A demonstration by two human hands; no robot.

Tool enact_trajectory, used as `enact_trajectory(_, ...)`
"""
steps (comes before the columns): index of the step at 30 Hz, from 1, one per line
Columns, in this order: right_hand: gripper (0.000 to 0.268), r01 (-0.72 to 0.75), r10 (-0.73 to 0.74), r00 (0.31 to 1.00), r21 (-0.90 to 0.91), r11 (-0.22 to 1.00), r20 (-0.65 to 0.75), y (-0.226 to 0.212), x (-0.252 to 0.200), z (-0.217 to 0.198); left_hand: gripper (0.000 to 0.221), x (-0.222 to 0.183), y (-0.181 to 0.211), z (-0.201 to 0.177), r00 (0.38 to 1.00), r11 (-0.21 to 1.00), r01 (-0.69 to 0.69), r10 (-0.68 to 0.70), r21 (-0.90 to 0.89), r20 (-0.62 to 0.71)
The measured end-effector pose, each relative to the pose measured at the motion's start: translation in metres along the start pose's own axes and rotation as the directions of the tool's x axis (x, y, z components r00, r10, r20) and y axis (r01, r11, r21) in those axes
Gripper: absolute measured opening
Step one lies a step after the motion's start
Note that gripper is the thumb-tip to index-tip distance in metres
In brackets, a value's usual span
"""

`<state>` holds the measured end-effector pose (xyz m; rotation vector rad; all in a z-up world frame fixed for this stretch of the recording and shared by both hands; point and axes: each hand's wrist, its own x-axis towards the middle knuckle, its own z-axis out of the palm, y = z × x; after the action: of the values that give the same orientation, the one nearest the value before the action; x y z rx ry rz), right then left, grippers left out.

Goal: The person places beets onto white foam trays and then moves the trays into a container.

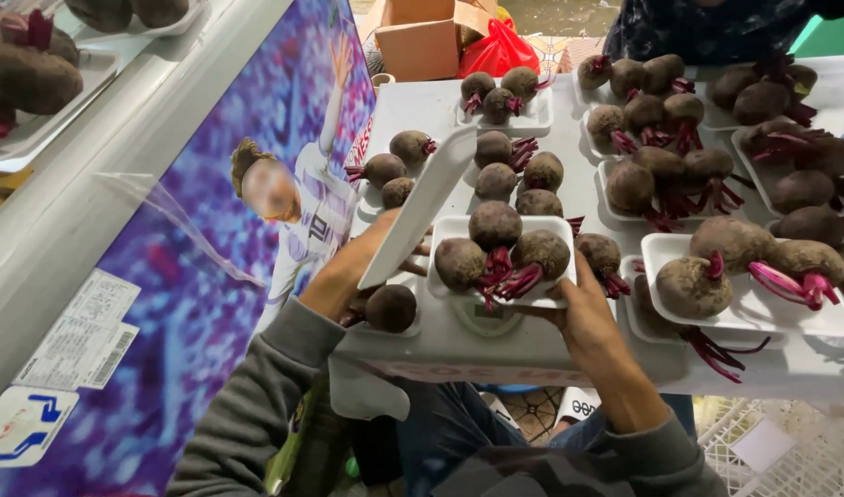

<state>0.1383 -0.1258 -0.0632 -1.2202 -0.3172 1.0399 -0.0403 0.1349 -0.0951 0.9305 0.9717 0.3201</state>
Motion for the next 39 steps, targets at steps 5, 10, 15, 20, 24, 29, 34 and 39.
enact_trajectory(5,0.077,0.029,-0.027,0.996,-0.024,0.999,0.081,-0.032,0.021,0.034,0.032,-0.022,0.071,0.003,0.999,0.999,-0.044,0.044,-0.025,-0.02)
enact_trajectory(10,0.047,0.098,-0.105,0.974,0.047,0.994,0.198,-0.051,0.065,0.085,0.026,-0.051,0.15,-0.009,0.992,0.992,-0.119,0.121,0.048,-0.046)
enact_trajectory(15,0.04,-0.011,0.053,0.962,-0.156,0.988,0.268,-0.094,0.121,0.128,0.017,-0.046,0.184,-0.025,0.964,0.964,-0.25,0.256,0.095,-0.064)
enact_trajectory(20,0.077,-0.055,0.127,0.902,-0.181,0.982,0.412,-0.098,0.239,0.144,0.038,-0.009,0.209,-0.043,0.893,0.89,-0.348,0.411,0.295,-0.185)
enact_trajectory(24,0.071,-0.031,0.152,0.814,-0.218,0.975,0.561,-0.099,0.308,0.156,0.093,0.032,0.206,-0.067,0.844,0.832,-0.458,0.518,0.314,-0.14)
enact_trajectory(29,0.082,-0.05,0.167,0.862,-0.247,0.968,0.478,-0.091,0.367,0.174,0.082,0.121,0.191,-0.106,0.859,0.853,-0.51,0.496,-0.114,-0.128)
enact_trajectory(34,0.078,-0.046,0.211,0.835,-0.319,0.947,0.508,-0.063,0.412,0.191,0.039,0.351,0.14,-0.204,0.403,0.487,-0.147,0.825,0.861,-0.398)
enact_trajectory(39,0.077,-0.044,0.231,0.838,-0.362,0.931,0.494,-0.04,0.441,0.198,0.045,0.343,0.063,-0.196,0.315,0.289,0.243,0.879,0.926,-0.357)
